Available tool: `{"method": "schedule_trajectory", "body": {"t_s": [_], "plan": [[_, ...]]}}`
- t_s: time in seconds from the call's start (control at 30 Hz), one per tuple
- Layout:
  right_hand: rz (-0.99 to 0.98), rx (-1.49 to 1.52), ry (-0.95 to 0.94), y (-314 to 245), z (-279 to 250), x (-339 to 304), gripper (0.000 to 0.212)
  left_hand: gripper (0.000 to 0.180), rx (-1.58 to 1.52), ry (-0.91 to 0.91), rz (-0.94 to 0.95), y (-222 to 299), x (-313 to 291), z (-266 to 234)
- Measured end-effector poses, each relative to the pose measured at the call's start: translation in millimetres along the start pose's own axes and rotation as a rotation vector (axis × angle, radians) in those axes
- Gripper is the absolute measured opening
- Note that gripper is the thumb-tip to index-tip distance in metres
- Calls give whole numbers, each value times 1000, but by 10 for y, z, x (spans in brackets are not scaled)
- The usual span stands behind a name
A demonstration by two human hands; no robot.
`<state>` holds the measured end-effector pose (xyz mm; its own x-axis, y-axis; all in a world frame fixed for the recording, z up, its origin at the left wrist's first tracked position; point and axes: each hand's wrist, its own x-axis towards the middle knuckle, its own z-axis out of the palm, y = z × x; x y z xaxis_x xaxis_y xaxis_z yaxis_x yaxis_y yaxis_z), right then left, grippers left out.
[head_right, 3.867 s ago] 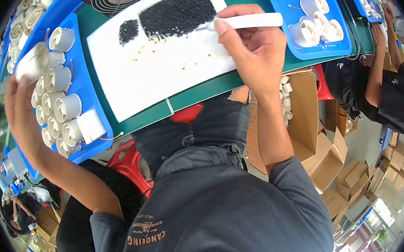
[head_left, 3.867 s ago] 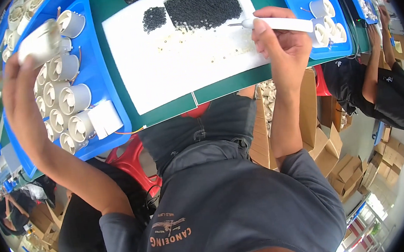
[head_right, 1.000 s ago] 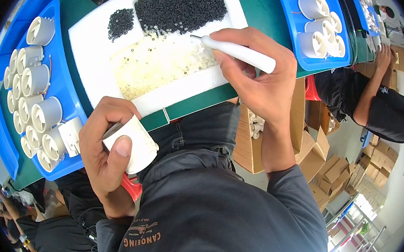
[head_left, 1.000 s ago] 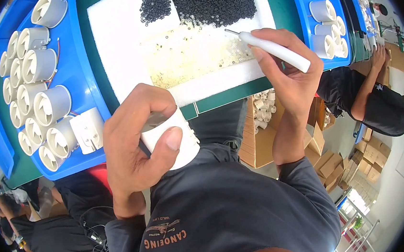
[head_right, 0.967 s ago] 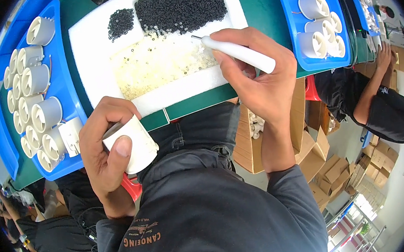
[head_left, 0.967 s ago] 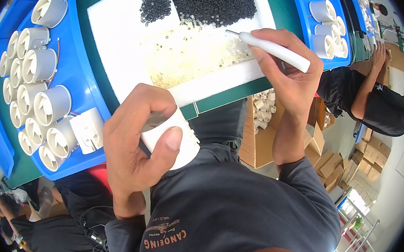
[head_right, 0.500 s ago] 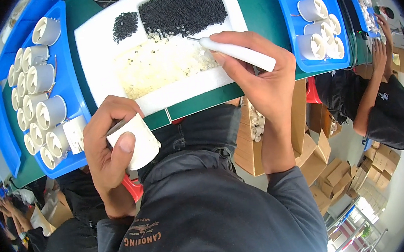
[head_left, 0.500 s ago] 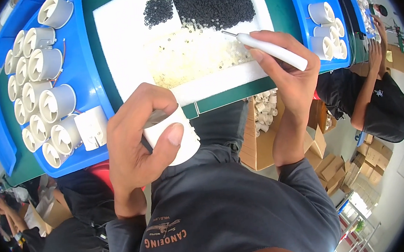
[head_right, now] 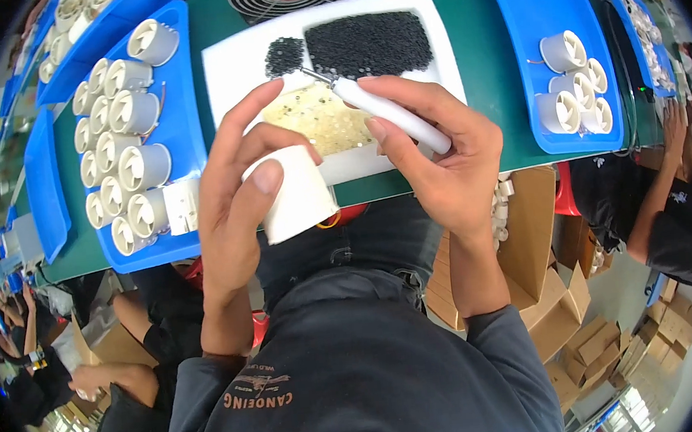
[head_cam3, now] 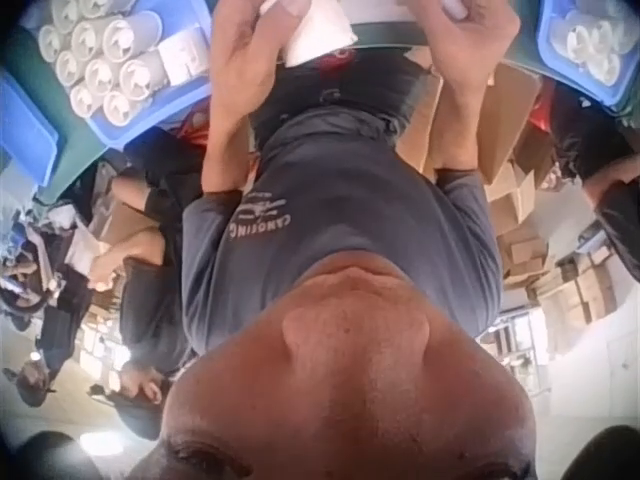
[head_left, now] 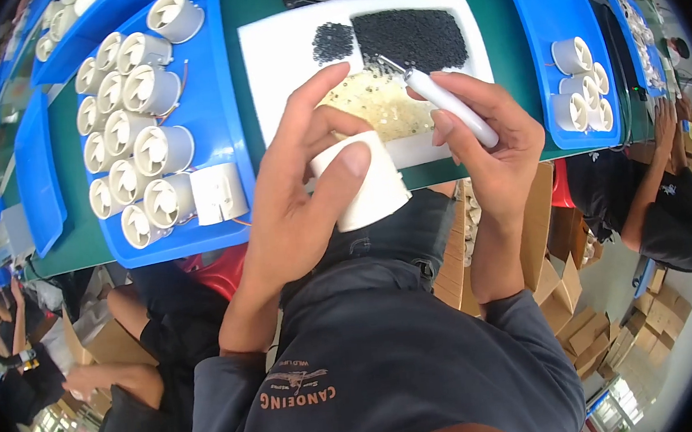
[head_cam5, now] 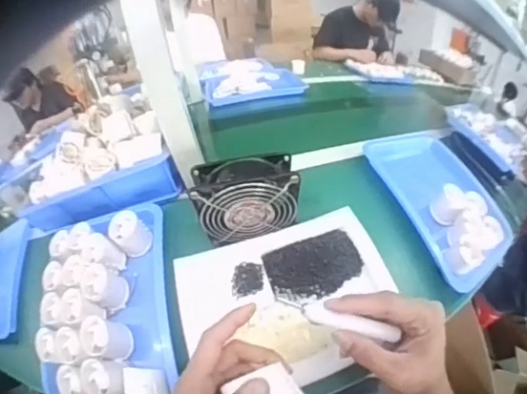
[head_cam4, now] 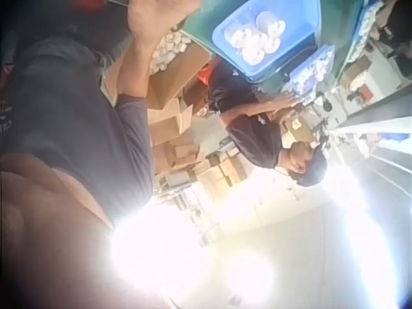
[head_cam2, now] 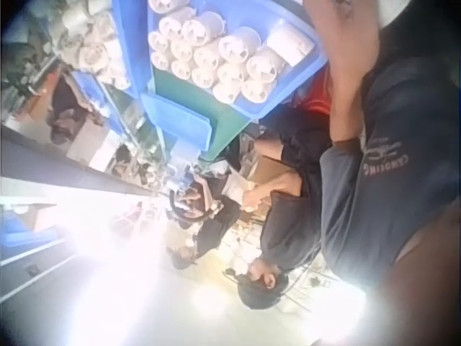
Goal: Applying white paste or adhesive to small electronic fan components using a syringe dispenser on an assembly line.
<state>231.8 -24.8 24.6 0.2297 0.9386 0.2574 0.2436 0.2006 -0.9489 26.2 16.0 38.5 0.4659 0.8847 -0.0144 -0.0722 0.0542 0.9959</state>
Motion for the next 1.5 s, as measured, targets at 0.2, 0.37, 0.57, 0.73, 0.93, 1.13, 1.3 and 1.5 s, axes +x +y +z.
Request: {"method": "schedule_trajectory", "body": {"t_s": [0.2, 0.37, 0.57, 0.73, 0.93, 1.13, 1.3, 1.5], "plan": [[5, 24, -1, 17, 147, -28, 35, 66, -118, -34, -55, 12, 108, 56], [80, 32, 32, 10, 159, -13, 33, 62, -109, -73, -45, 5, 117, 35], [42, 142, 120, -18, 206, -54, 31, 60, -72, 19, -22, -35, 135, 85], [30, 85, 50, -1, 198, -79, 30, 61, -70, 2, -44, 26, 139, 96], [68, 108, 103, -4, 227, -67, 30, 61, -42, -42, -22, -4, 133, 87], [16, 43, 93, 16, 212, -100, 29, 47, -194, -87, -10, -27, 126, 34], [-100, -53, 100, 90, 227, -96, 30, 47, -203, -122, -6, 20, 120, 51], [-36, -25, 113, 31, 225, -102, 30, 48, -187, -100, -14, -58, 117, 33]]}}
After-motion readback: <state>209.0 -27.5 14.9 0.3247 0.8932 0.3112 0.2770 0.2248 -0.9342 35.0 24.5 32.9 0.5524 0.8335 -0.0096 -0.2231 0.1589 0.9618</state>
